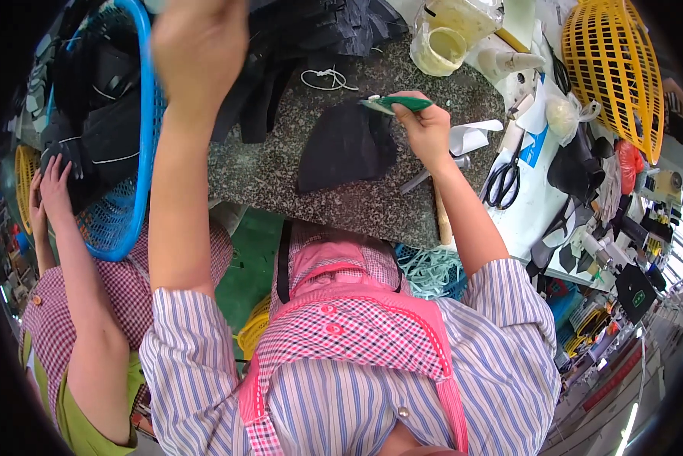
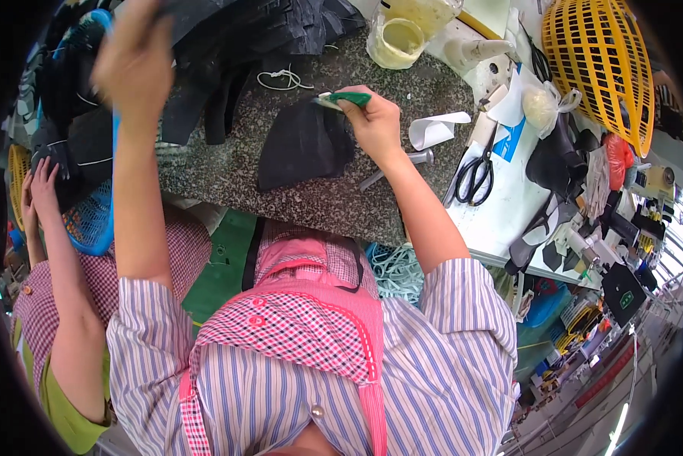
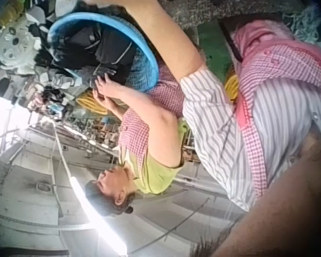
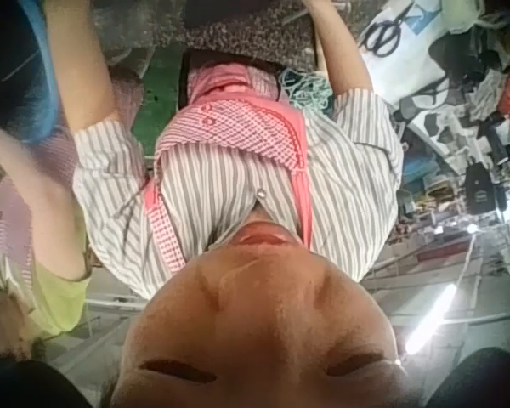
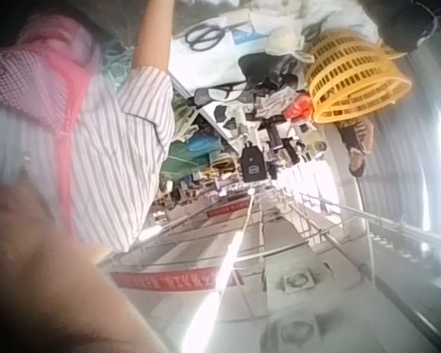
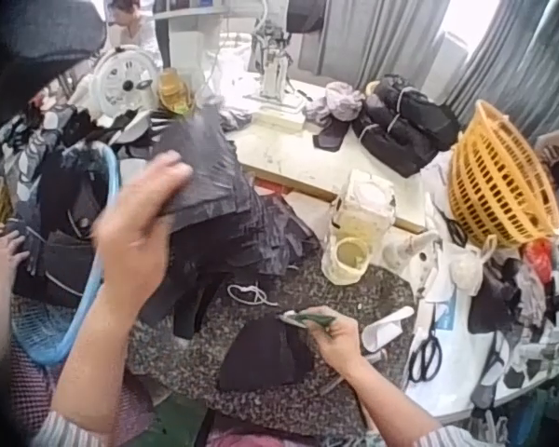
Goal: Applying adhesive to black shoe components using a brush at a workbench.
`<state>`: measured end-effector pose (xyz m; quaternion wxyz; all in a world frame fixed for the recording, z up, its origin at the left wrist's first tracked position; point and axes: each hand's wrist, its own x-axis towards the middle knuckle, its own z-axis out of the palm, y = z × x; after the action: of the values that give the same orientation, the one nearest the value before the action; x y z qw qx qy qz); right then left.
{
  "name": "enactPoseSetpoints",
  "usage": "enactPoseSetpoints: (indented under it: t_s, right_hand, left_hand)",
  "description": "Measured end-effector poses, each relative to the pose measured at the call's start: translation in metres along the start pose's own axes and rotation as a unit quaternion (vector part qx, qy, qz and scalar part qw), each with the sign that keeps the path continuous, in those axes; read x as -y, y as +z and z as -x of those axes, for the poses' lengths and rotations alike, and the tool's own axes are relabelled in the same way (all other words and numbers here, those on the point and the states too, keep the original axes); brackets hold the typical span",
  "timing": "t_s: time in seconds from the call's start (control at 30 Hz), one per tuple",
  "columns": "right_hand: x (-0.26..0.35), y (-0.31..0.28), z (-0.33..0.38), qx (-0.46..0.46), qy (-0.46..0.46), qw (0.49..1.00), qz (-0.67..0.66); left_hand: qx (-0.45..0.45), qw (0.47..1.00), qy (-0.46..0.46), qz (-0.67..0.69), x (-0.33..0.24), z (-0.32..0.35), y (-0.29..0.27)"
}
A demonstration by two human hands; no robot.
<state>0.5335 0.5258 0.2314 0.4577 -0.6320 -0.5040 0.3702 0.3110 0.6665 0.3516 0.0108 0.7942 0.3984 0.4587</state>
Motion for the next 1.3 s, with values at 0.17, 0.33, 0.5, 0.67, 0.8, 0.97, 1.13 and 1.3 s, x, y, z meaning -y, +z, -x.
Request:
enactPoseSetpoints:
  t_s: [0.17,0.33,0.5,0.67,0.8,0.97,1.13,1.3]
  right_hand:
    - [-0.002,-0.011,0.032,0.094,-0.002,0.985,0.147]
    - [0.012,-0.003,0.002,0.034,0.021,0.994,0.104]
    - [-0.002,-0.024,0.058,0.127,0.100,0.980,0.114]
    - [0.014,-0.021,0.049,0.085,0.174,0.981,0.010]
    - [0.022,-0.035,0.057,0.239,0.292,0.922,-0.086]
    - [0.028,-0.017,0.041,0.285,0.241,0.927,0.040]
    - [0.007,-0.010,0.040,0.320,0.238,0.910,0.109]
    - [0.008,-0.040,0.036,0.194,0.310,0.923,-0.119]
  left_hand:
    - [0.250,0.951,0.107,0.146,-0.030,0.122,0.027]
    - [0.422,0.898,0.037,0.116,-0.058,0.181,0.031]
    - [0.380,0.911,0.050,0.152,-0.050,0.193,0.035]
    - [0.367,0.916,0.003,0.164,-0.056,0.195,0.037]
    - [0.392,0.863,-0.182,0.261,-0.044,0.186,0.037]
    - [0.344,0.830,-0.336,0.281,-0.042,0.175,0.055]
    - [0.041,0.850,-0.462,0.251,-0.013,0.134,0.041]
    - [0.105,0.796,-0.437,0.406,-0.022,0.081,0.016]
